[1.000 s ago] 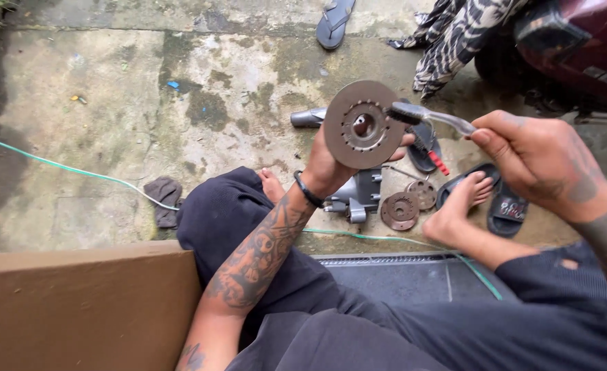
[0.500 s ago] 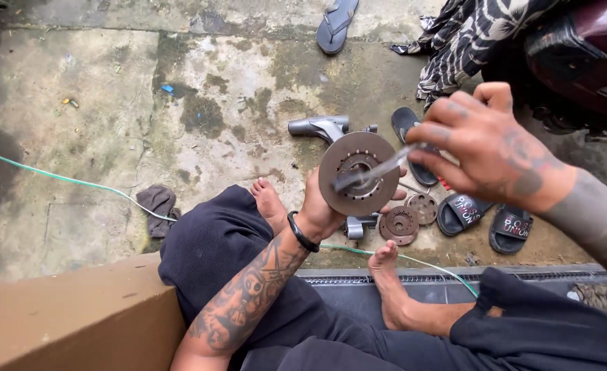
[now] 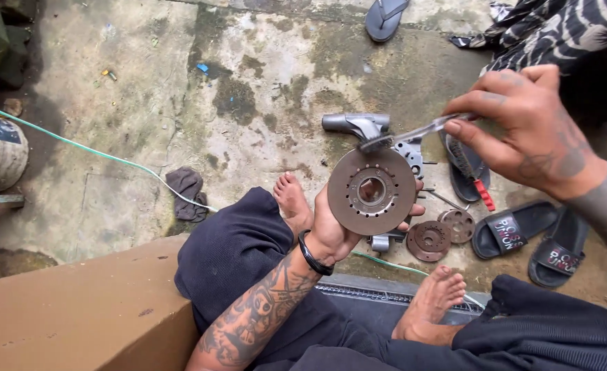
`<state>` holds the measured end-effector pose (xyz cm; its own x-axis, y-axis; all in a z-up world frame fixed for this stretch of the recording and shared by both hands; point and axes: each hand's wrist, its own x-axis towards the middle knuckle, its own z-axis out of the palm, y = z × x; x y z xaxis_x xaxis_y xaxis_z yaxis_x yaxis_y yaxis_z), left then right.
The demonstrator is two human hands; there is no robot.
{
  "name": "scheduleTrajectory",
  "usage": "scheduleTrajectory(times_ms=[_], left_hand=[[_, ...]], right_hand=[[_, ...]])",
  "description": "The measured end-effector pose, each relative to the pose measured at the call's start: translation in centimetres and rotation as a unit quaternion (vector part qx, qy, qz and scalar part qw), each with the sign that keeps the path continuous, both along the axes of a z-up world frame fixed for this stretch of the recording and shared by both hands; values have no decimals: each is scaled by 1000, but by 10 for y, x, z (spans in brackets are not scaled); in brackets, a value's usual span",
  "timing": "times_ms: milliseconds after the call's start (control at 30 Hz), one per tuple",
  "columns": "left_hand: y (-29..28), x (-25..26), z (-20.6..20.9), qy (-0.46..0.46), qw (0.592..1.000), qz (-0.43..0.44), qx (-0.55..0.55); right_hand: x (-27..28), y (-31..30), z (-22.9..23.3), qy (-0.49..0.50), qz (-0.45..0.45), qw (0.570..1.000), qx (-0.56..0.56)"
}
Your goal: Cleaning a motorcycle engine gear and casing component using a small brush and a metal scraping tool.
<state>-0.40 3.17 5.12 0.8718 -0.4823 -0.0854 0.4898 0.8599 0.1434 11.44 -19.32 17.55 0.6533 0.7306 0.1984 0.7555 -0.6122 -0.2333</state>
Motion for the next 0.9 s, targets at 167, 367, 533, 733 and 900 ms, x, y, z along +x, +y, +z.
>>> scheduleTrajectory(times_ms=[167,367,533,733,900], left_hand=[[5,4,-1,-16,1000,-4,12],[9,13,3,-2,998,48,42],[8,5,0,-32,997,60,39],[9,4,17,38,997,57,-28],[9,7,20,78,993,86,-30]], right_hand=[[8,22,4,82,83,993,9],[33,30,1,6,21,1000,-5],[49,48,-3,103,105,989,33],[53,56,-2,27,112,993,30],[59,78,-9,37,147,988,2]])
